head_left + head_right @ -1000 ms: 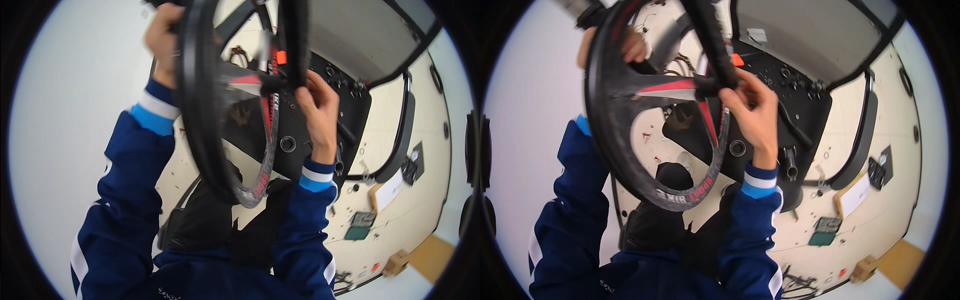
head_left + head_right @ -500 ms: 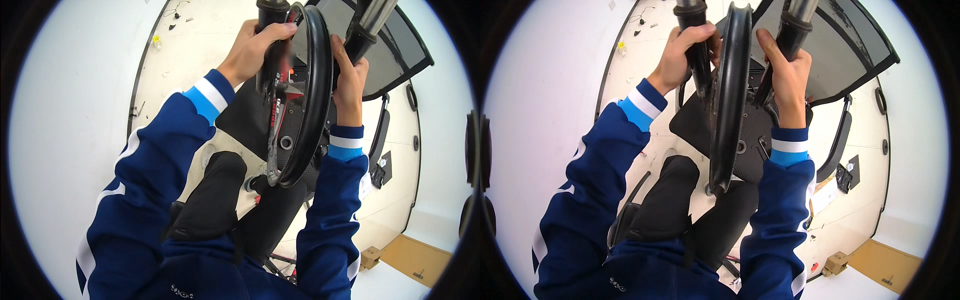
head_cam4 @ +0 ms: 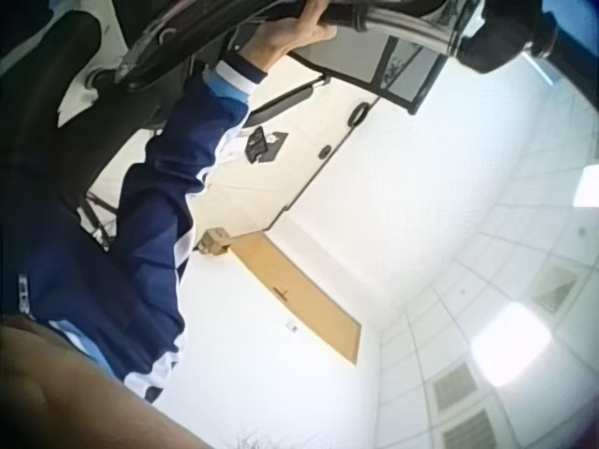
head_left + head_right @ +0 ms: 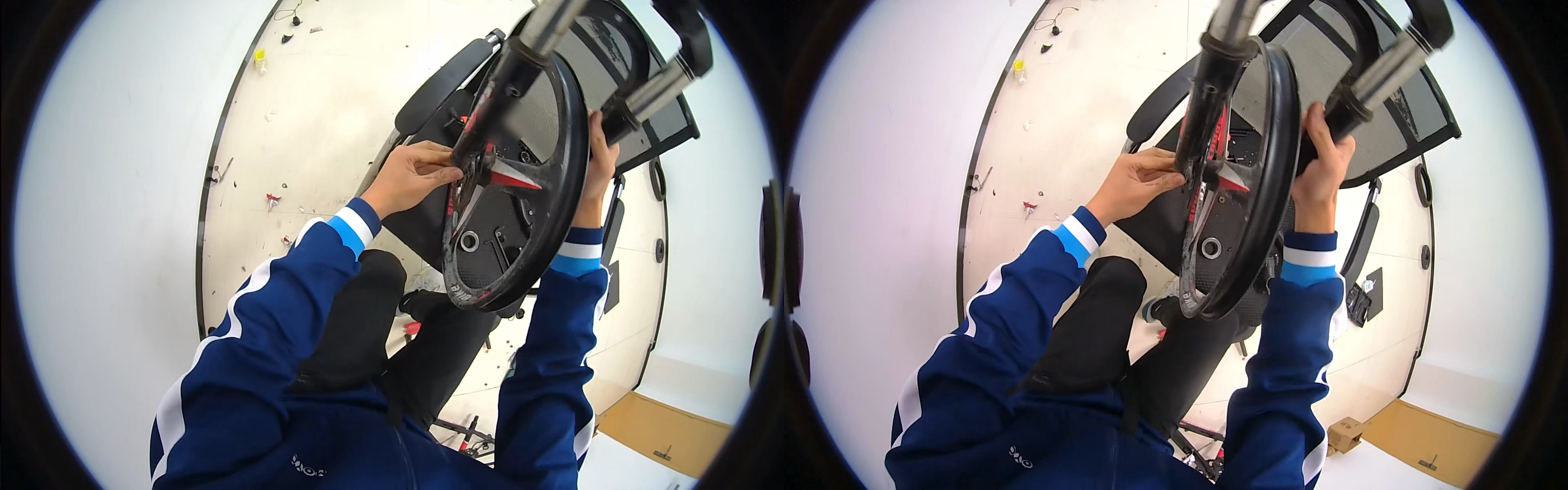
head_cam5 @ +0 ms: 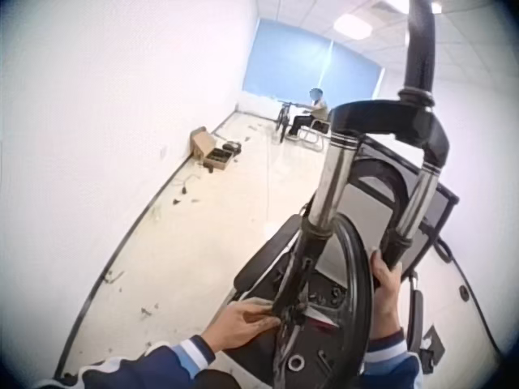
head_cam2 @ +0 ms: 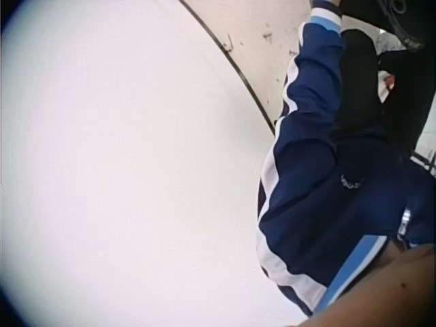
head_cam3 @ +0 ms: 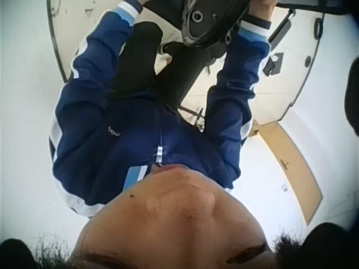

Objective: The person installs a disc brake rotor onto a bicycle wheel hub, then uses a red tire lever to seat the tire bead onto the rim. The person then attaches the wheel to a bicycle fork and secures it with a quick-release skewer.

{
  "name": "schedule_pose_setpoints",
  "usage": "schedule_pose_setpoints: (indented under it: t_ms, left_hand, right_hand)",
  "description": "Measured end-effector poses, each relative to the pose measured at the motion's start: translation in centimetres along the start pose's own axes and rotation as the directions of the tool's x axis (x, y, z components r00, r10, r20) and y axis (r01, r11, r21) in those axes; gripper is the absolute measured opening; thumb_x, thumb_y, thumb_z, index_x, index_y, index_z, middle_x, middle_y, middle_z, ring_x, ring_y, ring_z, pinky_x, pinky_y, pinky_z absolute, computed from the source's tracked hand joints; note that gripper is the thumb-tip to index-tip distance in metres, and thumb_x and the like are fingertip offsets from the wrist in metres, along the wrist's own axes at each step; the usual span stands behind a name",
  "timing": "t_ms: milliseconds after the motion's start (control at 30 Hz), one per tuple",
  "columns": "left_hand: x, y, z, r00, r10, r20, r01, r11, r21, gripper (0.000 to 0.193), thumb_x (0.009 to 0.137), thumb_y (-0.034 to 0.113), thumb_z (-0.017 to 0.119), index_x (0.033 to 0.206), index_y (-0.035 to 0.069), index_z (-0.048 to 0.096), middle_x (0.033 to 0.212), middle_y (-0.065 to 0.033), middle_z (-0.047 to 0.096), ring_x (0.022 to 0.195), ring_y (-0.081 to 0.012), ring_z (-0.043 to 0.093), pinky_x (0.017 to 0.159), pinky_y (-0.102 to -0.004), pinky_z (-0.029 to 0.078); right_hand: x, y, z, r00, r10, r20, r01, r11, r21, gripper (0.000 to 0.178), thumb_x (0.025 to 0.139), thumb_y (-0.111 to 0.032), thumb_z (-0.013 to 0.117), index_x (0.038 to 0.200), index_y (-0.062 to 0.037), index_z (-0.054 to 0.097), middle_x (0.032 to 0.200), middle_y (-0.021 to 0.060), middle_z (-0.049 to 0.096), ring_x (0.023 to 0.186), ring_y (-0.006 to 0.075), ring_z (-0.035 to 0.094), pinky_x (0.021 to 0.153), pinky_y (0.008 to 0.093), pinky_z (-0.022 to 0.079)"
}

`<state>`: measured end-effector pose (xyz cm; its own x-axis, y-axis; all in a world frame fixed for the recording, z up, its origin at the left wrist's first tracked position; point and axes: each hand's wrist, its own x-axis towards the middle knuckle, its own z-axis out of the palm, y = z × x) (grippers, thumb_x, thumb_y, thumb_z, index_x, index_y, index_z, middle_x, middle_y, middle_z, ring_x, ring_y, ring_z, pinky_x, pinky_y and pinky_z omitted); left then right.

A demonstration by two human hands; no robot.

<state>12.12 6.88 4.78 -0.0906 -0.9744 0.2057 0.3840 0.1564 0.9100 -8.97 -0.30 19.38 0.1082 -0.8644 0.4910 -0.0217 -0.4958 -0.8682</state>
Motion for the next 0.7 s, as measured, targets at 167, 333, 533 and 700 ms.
schedule_pose_setpoints:
  t_ms: [167, 333, 533, 700]
  left_hand:
    - [1.1, 1.7, 1.4, 0.995, -0.101, 0.013, 0.1, 0.994, 0.051, 0.033, 0.082, 0.004, 0.072, 0.111, -0.008, 0.062, 0.105, -0.0119, 0.066, 0.1, -0.0176, 0.064, 0.089, -0.0274, 0.052]
    - [1.4, 1.2, 0.8, 0.985, -0.17, 0.034, 0.163, 0.976, 0.142, 0.04, 0.081, 0.004, 0.073, 0.115, -0.009, 0.059, 0.109, -0.0155, 0.066, 0.103, -0.0191, 0.064, 0.091, -0.0292, 0.051]
    - [1.8, 1.3, 0.9, 0.977, -0.189, 0.098, 0.172, 0.972, 0.157, 0.039, 0.082, 0.003, 0.072, 0.117, -0.006, 0.059, 0.109, -0.0131, 0.066, 0.101, -0.0187, 0.064, 0.09, -0.029, 0.051]
    - [2.2, 2.2, 1.6, 0.979, -0.161, 0.125, 0.096, 0.905, 0.414, 0.049, 0.078, 0.009, 0.075, 0.122, -0.002, 0.057, 0.114, -0.0119, 0.063, 0.107, -0.0207, 0.061, 0.092, -0.0343, 0.049]
  right_hand:
    - [0.1, -0.4, -1.9, 0.993, 0.109, -0.055, -0.1, 0.983, 0.153, 0.023, 0.092, -0.025, 0.058, 0.081, -0.0051, 0.057, 0.071, 0.0013, 0.052, 0.06, 0.0091, 0.051, 0.054, 0.0224, 0.043]
    - [-0.7, 0.3, -1.7, 0.998, -0.031, -0.046, 0.033, 0.998, 0.045, 0.022, 0.09, -0.023, 0.057, 0.08, -0.0036, 0.059, 0.069, 0.0007, 0.053, 0.063, 0.0096, 0.049, 0.061, 0.0232, 0.037]
    - [-1.3, 1.3, -2.5, 0.983, -0.088, -0.159, 0.101, 0.992, 0.076, 0.026, 0.088, -0.027, 0.056, 0.081, -0.0016, 0.06, 0.069, 0.006, 0.056, 0.064, 0.0128, 0.049, 0.061, 0.0254, 0.036]
    - [-2.1, 1.6, -3.5, 0.979, -0.083, -0.184, 0.109, 0.985, 0.134, 0.029, 0.084, -0.031, 0.062, 0.08, -0.0026, 0.063, 0.067, 0.0046, 0.058, 0.062, 0.0114, 0.052, 0.06, 0.0245, 0.039]
